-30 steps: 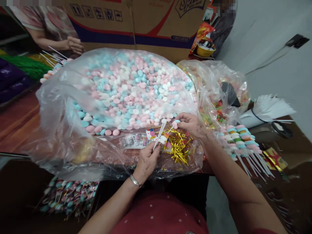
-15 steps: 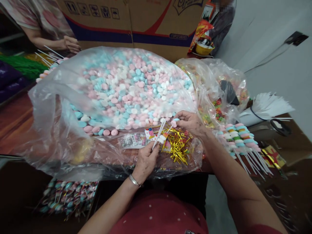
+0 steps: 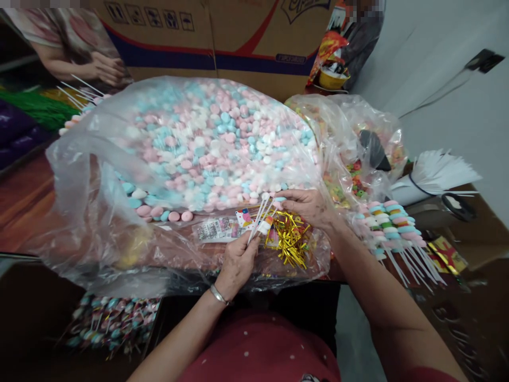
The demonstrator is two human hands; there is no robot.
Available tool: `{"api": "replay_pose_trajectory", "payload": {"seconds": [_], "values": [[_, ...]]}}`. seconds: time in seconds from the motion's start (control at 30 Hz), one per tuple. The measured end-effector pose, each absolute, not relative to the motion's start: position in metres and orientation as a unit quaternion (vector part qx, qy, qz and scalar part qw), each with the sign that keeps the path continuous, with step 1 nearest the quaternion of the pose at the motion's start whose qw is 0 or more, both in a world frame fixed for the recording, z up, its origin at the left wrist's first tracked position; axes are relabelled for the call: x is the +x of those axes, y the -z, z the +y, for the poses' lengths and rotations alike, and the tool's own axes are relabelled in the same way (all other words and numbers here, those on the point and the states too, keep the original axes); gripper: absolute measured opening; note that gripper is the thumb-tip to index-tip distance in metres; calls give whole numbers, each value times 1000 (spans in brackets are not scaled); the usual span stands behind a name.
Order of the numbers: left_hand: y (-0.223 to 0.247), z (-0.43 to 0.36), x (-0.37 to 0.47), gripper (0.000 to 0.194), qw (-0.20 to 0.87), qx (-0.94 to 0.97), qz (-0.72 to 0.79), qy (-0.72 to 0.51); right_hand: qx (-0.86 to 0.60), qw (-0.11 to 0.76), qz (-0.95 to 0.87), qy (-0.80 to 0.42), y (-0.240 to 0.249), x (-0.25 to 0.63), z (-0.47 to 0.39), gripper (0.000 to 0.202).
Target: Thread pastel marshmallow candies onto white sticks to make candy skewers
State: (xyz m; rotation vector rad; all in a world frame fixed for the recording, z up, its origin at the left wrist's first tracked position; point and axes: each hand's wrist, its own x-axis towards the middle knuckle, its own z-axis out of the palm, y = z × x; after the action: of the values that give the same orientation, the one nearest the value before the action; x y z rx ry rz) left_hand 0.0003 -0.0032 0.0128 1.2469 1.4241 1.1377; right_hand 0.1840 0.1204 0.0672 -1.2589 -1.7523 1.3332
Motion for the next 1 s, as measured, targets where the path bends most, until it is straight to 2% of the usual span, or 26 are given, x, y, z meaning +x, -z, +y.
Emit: {"api": "replay_pose_trajectory", "payload": {"seconds": [0.17,0.57,0.67,0.77,0.87,1.0], "values": [[-9,-4,1,27,455,490,585,-458,-470,324,-615,-543,-57,182,118,33],[-2,-4,1,28,440,495,590,-461,-496,326,-656,-466,-41,175,102,41],[-2,-3,1,28,436,499,597,-452,-495,354,-679,-411,-38,170,95,40],[-1,-4,1,28,426,506,599,-450,-474,366,-743,-299,-33,166,90,35],[0,-5,0,27,407,512,603,-457,-431,352,-807,-196,-26,160,85,33],[-2,-6,0,29,397,511,613,-453,-385,304,-857,-159,-20,150,73,38]]}}
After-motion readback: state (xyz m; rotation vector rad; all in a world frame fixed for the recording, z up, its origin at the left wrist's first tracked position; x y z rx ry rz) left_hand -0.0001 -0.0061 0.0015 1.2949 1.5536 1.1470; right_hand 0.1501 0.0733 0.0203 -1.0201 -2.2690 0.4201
